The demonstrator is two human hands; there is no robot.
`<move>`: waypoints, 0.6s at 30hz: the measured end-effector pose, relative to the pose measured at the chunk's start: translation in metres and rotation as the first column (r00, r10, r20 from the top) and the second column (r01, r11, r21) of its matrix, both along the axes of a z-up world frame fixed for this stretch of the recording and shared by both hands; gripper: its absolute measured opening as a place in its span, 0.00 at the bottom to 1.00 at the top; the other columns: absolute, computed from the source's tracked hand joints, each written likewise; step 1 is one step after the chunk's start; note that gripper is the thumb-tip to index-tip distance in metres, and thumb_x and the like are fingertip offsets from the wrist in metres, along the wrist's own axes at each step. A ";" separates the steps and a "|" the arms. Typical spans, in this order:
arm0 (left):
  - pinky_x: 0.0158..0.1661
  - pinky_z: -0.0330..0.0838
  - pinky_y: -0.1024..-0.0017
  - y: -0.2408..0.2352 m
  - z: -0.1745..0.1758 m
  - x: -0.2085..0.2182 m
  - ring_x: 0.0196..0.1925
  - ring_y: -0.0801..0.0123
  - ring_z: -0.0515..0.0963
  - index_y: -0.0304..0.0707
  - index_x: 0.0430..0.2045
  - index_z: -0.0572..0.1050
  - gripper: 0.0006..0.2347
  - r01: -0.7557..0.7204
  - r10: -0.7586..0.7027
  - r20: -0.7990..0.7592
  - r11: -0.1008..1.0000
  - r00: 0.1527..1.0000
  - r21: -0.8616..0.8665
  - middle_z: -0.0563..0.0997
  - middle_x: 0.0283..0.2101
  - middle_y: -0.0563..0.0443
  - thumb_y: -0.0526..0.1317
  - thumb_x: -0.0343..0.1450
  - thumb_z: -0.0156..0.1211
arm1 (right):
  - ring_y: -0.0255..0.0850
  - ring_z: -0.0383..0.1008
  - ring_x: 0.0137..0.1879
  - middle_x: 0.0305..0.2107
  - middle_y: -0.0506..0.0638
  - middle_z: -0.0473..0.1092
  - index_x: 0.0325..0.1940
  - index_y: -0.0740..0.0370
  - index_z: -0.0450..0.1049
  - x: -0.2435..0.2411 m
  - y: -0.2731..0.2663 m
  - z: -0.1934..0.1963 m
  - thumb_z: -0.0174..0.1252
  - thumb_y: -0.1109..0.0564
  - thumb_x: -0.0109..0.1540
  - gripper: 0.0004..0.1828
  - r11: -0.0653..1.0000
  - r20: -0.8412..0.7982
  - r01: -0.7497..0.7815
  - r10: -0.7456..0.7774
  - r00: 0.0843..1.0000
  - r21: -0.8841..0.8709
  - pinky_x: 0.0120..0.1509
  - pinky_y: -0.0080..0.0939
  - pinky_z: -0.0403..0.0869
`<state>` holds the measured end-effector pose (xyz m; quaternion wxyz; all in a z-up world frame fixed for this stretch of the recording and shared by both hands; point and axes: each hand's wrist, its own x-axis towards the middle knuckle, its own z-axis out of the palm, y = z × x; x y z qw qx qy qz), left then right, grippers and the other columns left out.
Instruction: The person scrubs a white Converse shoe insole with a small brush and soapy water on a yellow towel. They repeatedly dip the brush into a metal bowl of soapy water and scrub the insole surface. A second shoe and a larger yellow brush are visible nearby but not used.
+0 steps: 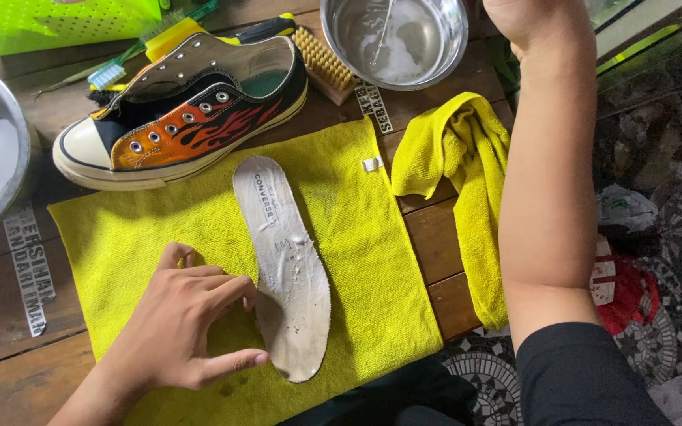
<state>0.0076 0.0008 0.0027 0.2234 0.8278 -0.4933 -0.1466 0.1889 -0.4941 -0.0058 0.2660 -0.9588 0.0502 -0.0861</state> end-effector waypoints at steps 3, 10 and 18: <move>0.47 0.57 0.56 0.000 -0.002 0.000 0.20 0.65 0.73 0.56 0.28 0.77 0.30 -0.009 0.010 -0.029 0.999 1.000 0.042 0.75 0.18 0.62 0.81 0.68 0.51 | 0.50 0.72 0.60 0.60 0.49 0.74 0.63 0.46 0.74 -0.005 0.006 0.001 0.74 0.29 0.69 0.30 0.999 0.000 0.044 -0.044 0.999 -0.023 0.58 0.55 0.72; 0.49 0.58 0.55 0.001 -0.003 -0.001 0.20 0.67 0.74 0.57 0.27 0.77 0.31 -0.027 0.029 -0.033 0.999 0.999 0.047 0.76 0.18 0.63 0.82 0.68 0.49 | 0.57 0.72 0.64 0.64 0.53 0.73 0.68 0.46 0.73 -0.011 0.027 0.008 0.73 0.23 0.65 0.39 0.990 -0.004 0.124 -0.125 0.992 -0.069 0.59 0.59 0.72; 0.49 0.58 0.56 0.001 -0.004 -0.001 0.20 0.68 0.73 0.56 0.25 0.76 0.31 -0.021 0.022 -0.018 0.997 1.000 0.071 0.75 0.18 0.63 0.82 0.67 0.50 | 0.65 0.72 0.68 0.69 0.58 0.71 0.74 0.47 0.73 -0.018 0.030 0.027 0.72 0.17 0.61 0.49 0.975 -0.014 0.186 -0.189 0.982 -0.118 0.60 0.65 0.72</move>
